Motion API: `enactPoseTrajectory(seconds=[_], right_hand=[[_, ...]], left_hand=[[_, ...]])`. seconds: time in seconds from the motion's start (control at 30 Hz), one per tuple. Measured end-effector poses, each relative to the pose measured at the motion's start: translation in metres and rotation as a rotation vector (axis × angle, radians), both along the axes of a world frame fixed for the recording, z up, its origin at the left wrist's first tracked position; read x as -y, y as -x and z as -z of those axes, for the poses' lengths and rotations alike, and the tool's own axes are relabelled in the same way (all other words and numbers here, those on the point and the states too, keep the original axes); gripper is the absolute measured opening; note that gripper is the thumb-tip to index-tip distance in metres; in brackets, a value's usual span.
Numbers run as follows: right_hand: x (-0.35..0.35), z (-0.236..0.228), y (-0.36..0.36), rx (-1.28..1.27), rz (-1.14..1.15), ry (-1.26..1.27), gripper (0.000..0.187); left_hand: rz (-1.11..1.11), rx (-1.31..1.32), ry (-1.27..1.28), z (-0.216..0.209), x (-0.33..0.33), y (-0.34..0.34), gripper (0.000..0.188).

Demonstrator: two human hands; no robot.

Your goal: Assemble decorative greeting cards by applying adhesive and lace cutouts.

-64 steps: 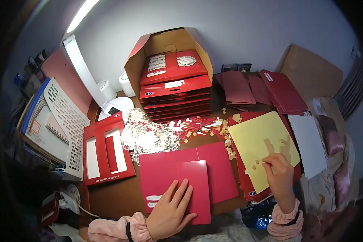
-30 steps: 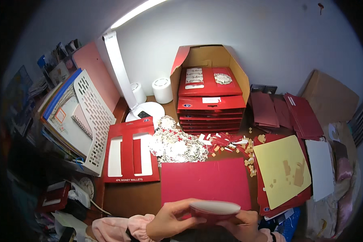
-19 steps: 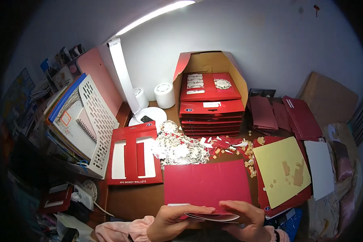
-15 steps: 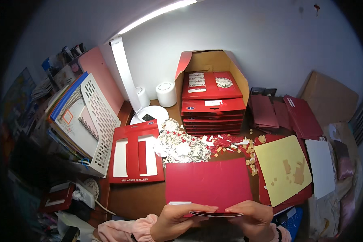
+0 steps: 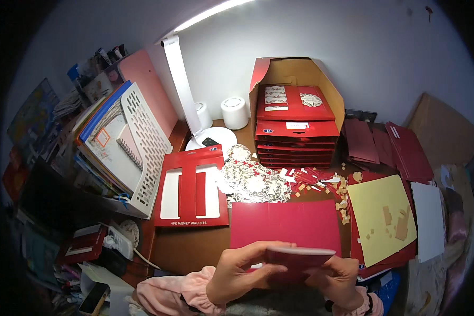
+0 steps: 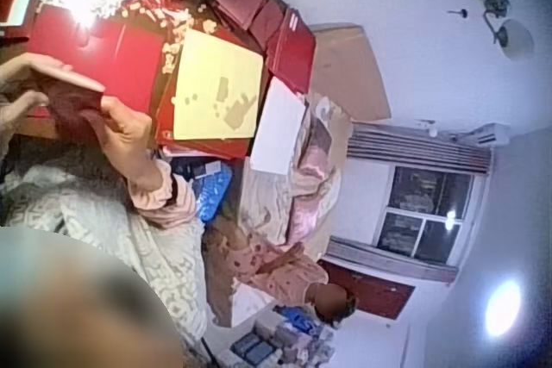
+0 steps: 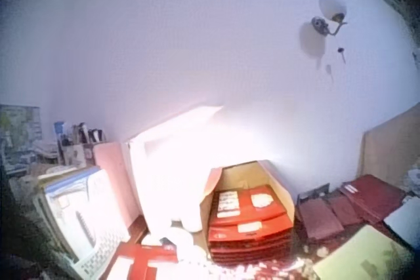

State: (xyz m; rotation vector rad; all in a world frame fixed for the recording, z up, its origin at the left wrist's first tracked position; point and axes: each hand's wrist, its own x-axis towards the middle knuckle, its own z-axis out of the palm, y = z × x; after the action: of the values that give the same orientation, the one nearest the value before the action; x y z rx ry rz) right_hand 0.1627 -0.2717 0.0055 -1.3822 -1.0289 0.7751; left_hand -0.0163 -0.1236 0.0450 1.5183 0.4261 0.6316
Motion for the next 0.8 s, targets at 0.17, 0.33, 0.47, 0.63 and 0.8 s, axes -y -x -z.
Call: enactPoseTrajectory(seconds=[0.17, 0.33, 0.47, 0.63, 0.8], right_hand=[[-0.008, -0.003, 0.002, -0.006, 0.068, -0.027, 0.018], [-0.014, -0.006, 0.013, -0.132, -0.008, -0.017, 0.026], [-0.014, -0.011, 0.009, -0.186, -0.046, -0.002, 0.029], [-0.017, -0.012, 0.01, -0.264, -0.001, 0.014, 0.024], [-0.007, 0.001, 0.008, -0.135, -0.082, 0.131, 0.023]], left_hand=[[0.084, -0.119, 0.027, 0.032, -0.002, 0.007, 0.031], [0.044, -0.117, 0.077, 0.023, 0.0, 0.007, 0.028], [0.046, -0.154, 0.243, 0.031, 0.003, 0.007, 0.026], [0.081, -0.251, 0.071, 0.028, -0.002, 0.014, 0.022], [0.053, -0.161, 0.176, 0.029, 0.003, 0.011, 0.025]])
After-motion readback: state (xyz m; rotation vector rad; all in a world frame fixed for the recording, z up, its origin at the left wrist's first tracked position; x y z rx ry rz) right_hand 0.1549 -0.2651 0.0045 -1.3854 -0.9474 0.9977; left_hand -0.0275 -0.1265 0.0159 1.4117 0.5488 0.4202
